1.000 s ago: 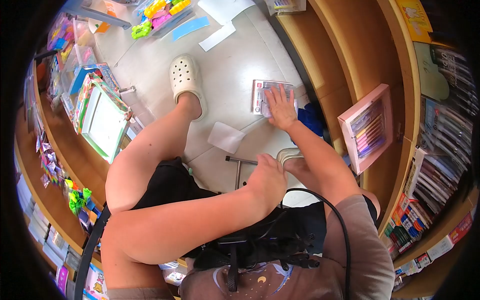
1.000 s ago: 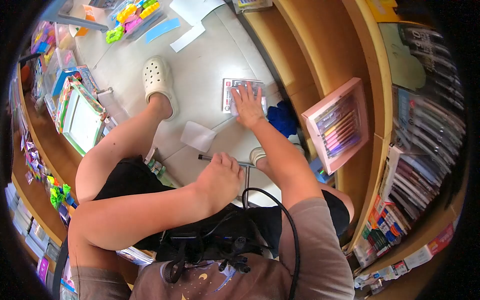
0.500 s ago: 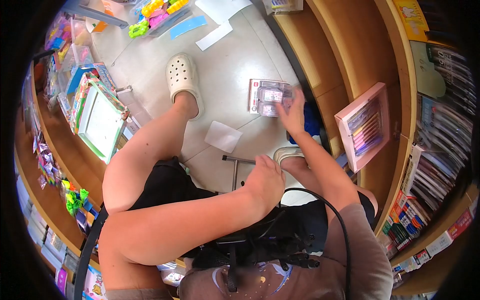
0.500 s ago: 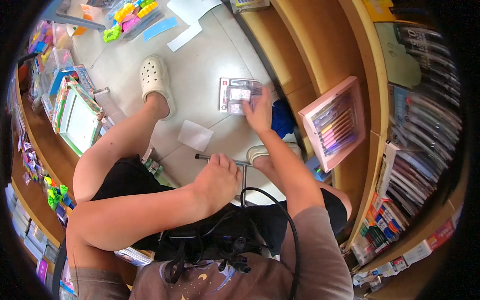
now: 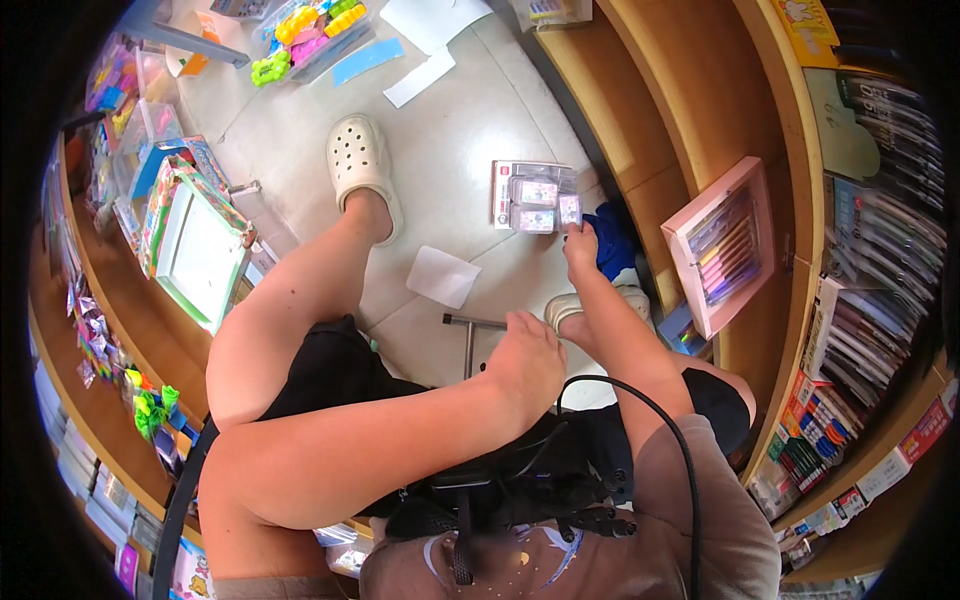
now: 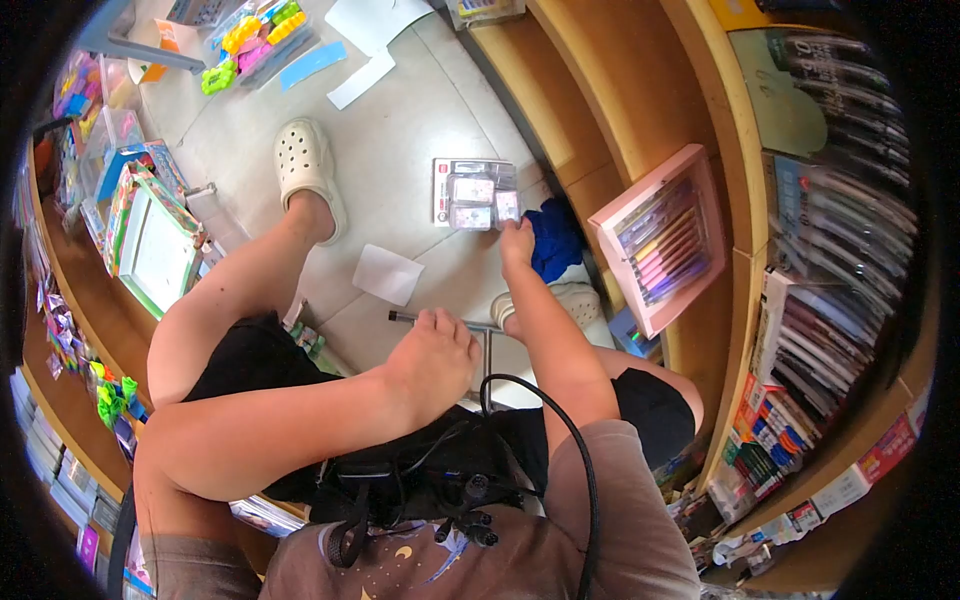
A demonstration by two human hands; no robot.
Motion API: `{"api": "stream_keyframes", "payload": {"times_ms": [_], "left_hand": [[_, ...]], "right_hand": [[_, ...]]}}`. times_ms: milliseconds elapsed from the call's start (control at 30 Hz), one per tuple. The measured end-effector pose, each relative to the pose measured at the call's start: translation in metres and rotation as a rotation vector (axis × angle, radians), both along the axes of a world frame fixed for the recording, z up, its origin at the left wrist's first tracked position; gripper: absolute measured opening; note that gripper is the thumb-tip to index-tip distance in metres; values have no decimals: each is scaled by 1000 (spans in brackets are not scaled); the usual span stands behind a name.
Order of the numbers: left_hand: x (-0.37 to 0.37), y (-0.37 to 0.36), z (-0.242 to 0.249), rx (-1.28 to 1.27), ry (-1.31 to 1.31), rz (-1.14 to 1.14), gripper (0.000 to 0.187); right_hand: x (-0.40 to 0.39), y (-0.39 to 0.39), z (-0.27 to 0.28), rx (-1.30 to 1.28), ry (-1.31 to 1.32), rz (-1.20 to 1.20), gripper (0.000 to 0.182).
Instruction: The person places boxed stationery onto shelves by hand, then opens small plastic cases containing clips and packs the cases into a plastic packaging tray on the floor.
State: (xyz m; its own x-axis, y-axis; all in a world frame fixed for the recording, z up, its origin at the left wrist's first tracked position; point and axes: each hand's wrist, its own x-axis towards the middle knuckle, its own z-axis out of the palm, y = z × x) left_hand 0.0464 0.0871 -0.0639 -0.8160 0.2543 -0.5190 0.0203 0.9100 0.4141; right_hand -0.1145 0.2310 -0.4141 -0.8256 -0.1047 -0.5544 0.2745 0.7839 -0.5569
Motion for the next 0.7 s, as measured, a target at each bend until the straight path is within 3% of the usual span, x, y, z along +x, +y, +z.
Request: {"api": "stream_keyframes", "payload": {"times_ms": [100,200,400,500,700], "left_hand": [[-1,0,1,6,-15,-3,35],[0,2,-1,12,-11,-8,37],[-2,-1,1,32,-48,-50,40],[-5,-3,2,38,-63,-55,38],[-8,2,-3,17,9,-67,35]], "right_hand": [[1,-3,15,14,-166,-49,41],[3,4,3,-9,-118,-14,20],[10,-1,14,-83,-152,-55,19],[4,3,15,-60,-195,-39,26],[-2,23,7,28,-27,68,51]]}}
